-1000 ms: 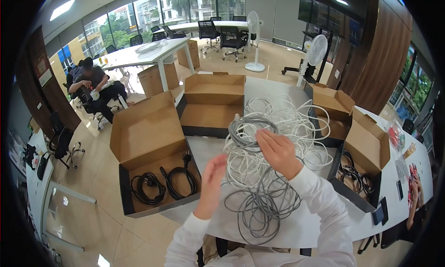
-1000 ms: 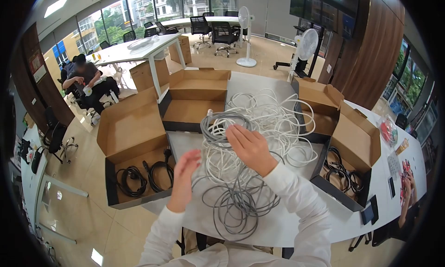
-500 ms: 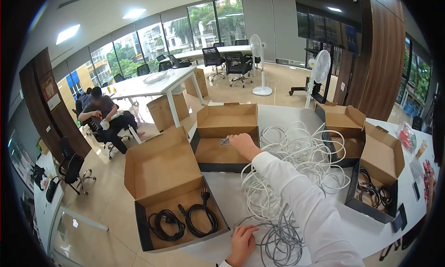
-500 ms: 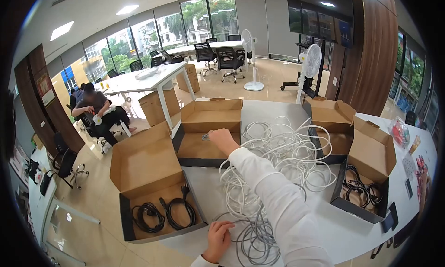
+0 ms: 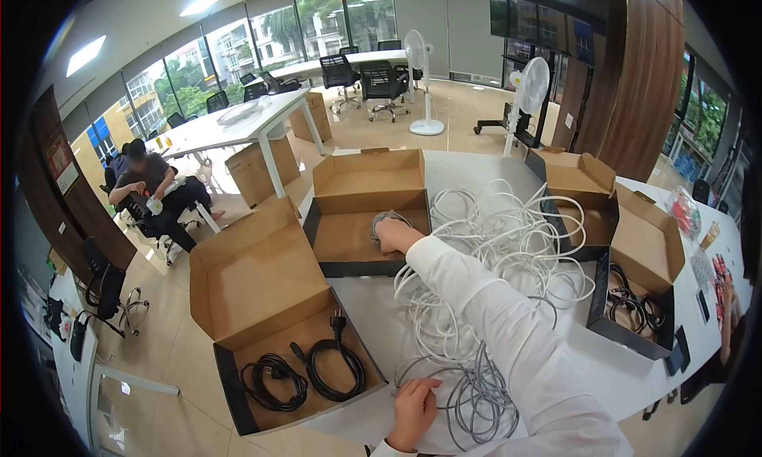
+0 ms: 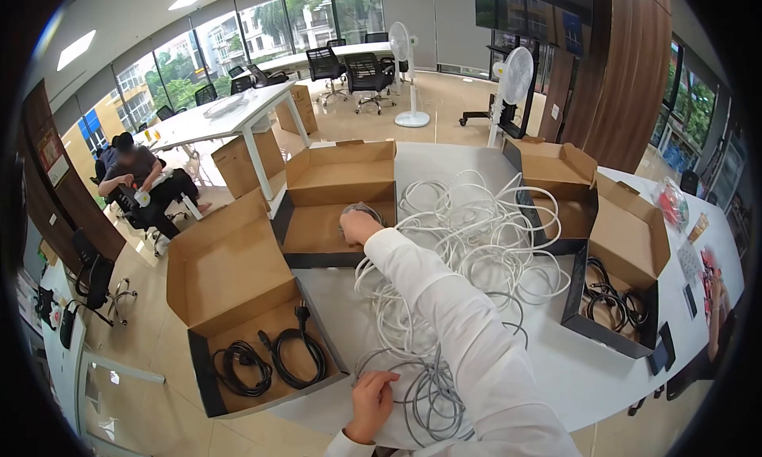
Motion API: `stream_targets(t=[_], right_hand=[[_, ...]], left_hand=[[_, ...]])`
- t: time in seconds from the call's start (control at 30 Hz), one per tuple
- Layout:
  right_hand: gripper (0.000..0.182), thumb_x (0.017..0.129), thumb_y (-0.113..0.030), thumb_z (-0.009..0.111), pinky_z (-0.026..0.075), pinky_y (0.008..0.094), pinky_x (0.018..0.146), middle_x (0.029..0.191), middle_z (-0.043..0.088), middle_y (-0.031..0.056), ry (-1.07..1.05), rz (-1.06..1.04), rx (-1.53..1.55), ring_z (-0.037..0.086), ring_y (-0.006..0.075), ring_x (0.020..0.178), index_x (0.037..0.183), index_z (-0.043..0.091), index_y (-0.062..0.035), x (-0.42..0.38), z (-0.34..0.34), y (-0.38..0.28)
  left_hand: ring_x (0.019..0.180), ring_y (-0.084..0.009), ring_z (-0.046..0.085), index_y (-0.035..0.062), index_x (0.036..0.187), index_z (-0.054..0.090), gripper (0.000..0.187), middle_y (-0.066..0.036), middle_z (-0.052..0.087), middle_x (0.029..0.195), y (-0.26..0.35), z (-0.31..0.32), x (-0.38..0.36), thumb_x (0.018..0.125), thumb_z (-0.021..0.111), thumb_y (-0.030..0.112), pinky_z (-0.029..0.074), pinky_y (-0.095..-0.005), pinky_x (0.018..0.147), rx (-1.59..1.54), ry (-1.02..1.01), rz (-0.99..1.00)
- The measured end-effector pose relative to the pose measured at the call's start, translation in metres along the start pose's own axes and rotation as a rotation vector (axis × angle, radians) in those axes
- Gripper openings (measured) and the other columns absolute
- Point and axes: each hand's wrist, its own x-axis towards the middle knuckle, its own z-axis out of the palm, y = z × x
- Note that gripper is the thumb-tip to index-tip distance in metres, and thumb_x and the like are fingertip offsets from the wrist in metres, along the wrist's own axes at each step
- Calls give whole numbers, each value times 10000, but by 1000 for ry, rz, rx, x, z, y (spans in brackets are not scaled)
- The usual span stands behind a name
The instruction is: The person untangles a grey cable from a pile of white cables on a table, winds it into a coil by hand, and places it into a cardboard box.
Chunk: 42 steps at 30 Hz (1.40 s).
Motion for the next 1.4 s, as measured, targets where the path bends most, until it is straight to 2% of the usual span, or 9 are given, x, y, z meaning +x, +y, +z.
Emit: stream_targets(t=[0.1, 0.23, 0.37, 0.63, 0.8, 0.9, 1.03, 1.2, 1.4], right_hand=[[256, 700, -165, 686, 549, 444, 816, 975, 689, 251, 53, -38, 325, 673, 415, 912, 903, 726, -15, 0, -37, -4], [223, 805, -187, 681, 547, 362, 765, 934, 713, 168, 375, -261, 620, 693, 296, 843, 950, 712, -21, -54, -105, -13], [174, 896, -129, 659, 547, 272, 731, 937, 729, 93, 246, -257, 782, 685, 138, 852, 974, 701, 21, -173, -192, -20], [85, 853, -117, 717, 480, 269, 528, 681, 672, 18, -77, -135, 957, 620, 133, 571, 837, 703, -35, -409, -226, -23], [712, 749, -233, 824, 494, 376, 822, 1110, 599, 193, 446, 367, 433, 617, 286, 997, 1305, 482, 52, -471, -139, -52], [958, 731, -257, 833, 438, 416, 927, 1295, 462, 255, 551, 473, 625, 536, 339, 1127, 1428, 272, 86, -472, -95, -53], [926, 779, -238, 796, 484, 399, 863, 1356, 436, 222, 563, 603, 757, 571, 284, 1084, 1476, 250, 31, -459, -78, -56], [598, 855, -114, 716, 497, 269, 670, 894, 681, 84, 575, 542, 968, 642, 137, 792, 1374, 457, 35, -467, -82, -55], [552, 871, -127, 702, 500, 288, 724, 994, 674, 104, 661, 266, 868, 637, 156, 868, 1363, 487, 0, -494, -83, -57]], left_hand=[[788, -333, 622, 32, 915, 665, 247, -122, 661, 846, -1, -1, -3, 726, 570, -95, 497, -404, 692, 12, -18, -25], [780, -333, 615, 28, 914, 666, 231, -128, 658, 845, -12, 4, -6, 730, 573, -76, 493, -402, 694, 42, 14, -5], [819, -319, 594, 27, 931, 667, 193, -133, 657, 901, 0, 6, -2, 758, 596, -20, 471, -382, 757, 143, -45, 12], [1124, -378, 469, 10, 1251, 557, 616, -166, 571, 1220, 34, 8, -15, 743, 733, 311, 334, -483, 991, 152, -123, 100], [1182, -398, 450, -2, 1405, 405, 885, -215, 494, 1312, 59, 32, -27, 694, 784, 364, 296, -490, 1042, 269, -199, -42], [1201, -384, 465, 6, 1406, 409, 865, -207, 500, 1315, 65, 44, -30, 692, 788, 313, 298, -489, 1048, 255, -191, -56], [1227, -359, 487, 32, 1397, 437, 799, -186, 508, 1331, 60, 47, -34, 700, 781, 213, 362, -452, 1019, 185, -214, -61], [1121, -311, 544, 48, 1329, 516, 588, -169, 505, 1357, 47, 55, -56, 788, 712, 167, 380, -430, 973, 166, 4, 91], [1098, -319, 544, 41, 1171, 619, 322, -131, 565, 1276, 66, 25, -100, 852, 614, 85, 363, -422, 996, 208, 182, 162]])
